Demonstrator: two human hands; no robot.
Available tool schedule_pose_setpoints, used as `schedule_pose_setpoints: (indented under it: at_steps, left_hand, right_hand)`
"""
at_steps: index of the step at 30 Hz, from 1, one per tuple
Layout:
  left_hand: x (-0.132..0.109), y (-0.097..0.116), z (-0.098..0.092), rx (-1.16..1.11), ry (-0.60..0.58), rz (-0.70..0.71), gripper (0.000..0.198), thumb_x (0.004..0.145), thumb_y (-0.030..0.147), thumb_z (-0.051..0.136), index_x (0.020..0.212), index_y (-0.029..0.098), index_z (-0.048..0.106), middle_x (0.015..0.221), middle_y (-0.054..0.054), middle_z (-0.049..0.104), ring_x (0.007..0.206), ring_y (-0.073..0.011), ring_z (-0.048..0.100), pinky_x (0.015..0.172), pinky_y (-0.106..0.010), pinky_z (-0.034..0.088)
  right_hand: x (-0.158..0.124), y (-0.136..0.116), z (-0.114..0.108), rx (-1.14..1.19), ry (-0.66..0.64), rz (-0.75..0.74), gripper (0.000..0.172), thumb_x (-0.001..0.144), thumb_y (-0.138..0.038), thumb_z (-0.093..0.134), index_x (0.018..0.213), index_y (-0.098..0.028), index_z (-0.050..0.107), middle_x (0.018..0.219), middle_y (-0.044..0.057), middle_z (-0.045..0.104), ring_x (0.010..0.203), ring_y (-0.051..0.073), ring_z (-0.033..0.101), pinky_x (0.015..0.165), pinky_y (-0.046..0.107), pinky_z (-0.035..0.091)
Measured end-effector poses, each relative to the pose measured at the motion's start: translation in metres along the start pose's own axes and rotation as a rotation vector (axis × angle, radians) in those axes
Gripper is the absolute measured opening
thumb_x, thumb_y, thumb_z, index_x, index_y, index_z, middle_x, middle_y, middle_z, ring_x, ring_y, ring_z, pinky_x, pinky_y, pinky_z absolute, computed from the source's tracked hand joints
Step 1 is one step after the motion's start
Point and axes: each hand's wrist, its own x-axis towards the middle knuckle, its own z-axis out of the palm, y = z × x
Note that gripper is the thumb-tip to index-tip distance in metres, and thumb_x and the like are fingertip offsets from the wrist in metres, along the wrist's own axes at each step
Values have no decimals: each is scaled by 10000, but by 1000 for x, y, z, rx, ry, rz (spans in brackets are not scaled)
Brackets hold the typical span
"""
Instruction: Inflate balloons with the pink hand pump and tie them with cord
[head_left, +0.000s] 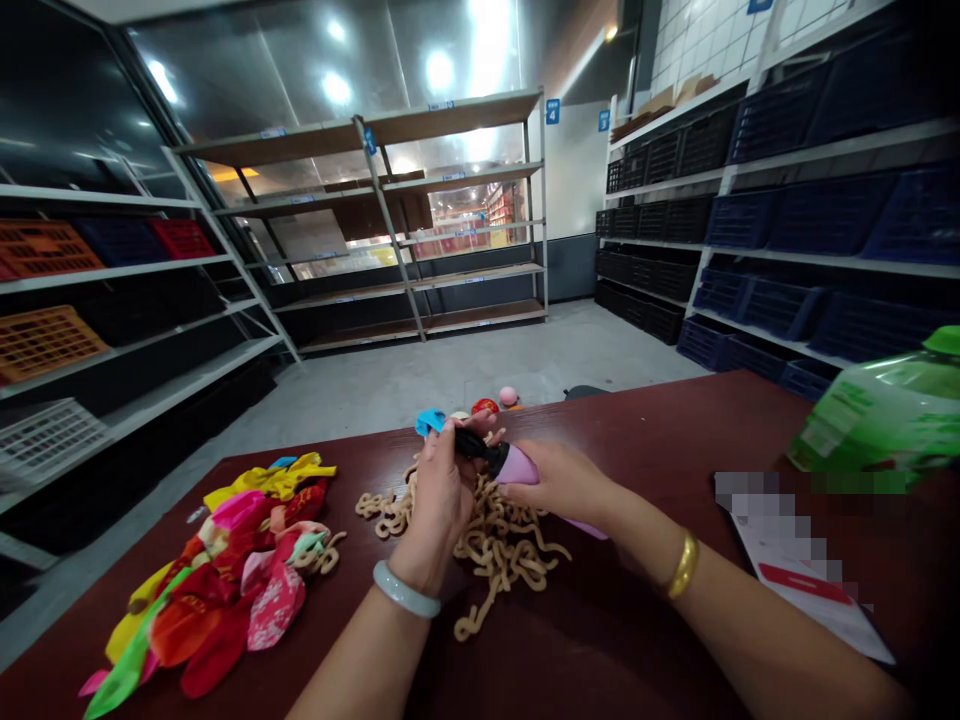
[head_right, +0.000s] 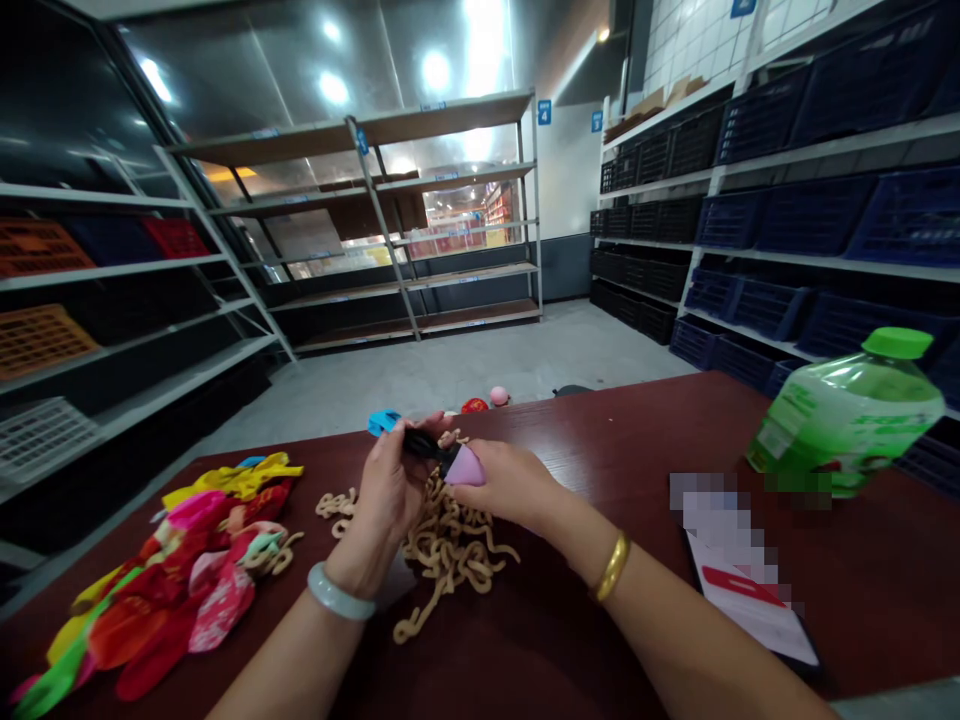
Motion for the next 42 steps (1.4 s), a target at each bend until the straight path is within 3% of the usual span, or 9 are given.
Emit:
schedule_pose_setpoints:
  at_steps: [6,9,16,23,26,31,34,38,42]
  left_hand:
    - [5,-7,-2,-77,99,89,125,841,246,631,804,163,544,727,-3,598,616,-106,584,667,-258,503]
    - [14,3,-14,-106,146,114,129,840,230,632,800,167,526,734,-5,584,639,-117,579,648,-258,484]
    - [28,34,-32,-185,133,175,155,820,222,652,818,170,507,742,-14,564,652,-154,577,583,-283,457]
    - [33,34,-40,-203,224,310,175,833,262,647,823,179,494,745,-6,555,657,-137,569,612,-278,471]
    - [30,22,-35,-206,241,292,182,839,278,642,829,181,489,745,-2,561,651,-120,569,643,-270,482]
    - [11,-4,-9,-180,157,150,187,851,313,625,879,185,491,797,-26,606,723,-158,624,721,-329,510]
    - [1,-12,3,-156,135,138,180,856,315,616,879,188,490,753,-10,592,656,-137,599,708,-321,508]
    - [1,-6,2,-111,207,208,177,843,288,629,843,176,491,741,-4,573,619,-107,559,653,-260,483]
    - [14,15,-13,-111,205,254,167,836,253,617,815,186,466,726,4,548,611,-121,556,620,-276,470]
  right_hand:
    - [-1,-2,13,-150,-19,6,504,756,-537,665,1131,-212,579,1012,93,697,891,275,650,698,326,409]
    - [-1,-2,15,-153,-50,2,482,763,-531,659,1120,-217,578,1018,93,698,914,277,650,693,321,404]
    - [-3,-6,7,-205,-85,15,422,808,-525,601,1102,-224,565,976,79,702,899,267,653,660,303,381]
    - [-6,-5,6,-474,12,1,407,847,-547,548,1049,-194,534,907,96,706,789,285,675,574,306,356]
    - [-5,-2,8,-516,39,-23,406,864,-565,517,1022,-191,526,871,89,702,763,273,676,562,302,350]
    - [-3,0,10,-486,77,-38,407,856,-576,532,1017,-202,520,875,74,701,772,261,680,566,295,357]
    - [-2,-3,13,-482,94,-7,453,803,-595,593,1024,-206,522,870,71,704,760,268,682,555,296,359]
    - [-2,-8,17,-453,71,-1,477,771,-567,636,1081,-221,528,897,58,712,780,264,687,564,297,373]
    - [-1,-7,15,-424,54,-17,466,795,-590,592,1101,-245,527,935,50,716,799,256,686,575,295,376]
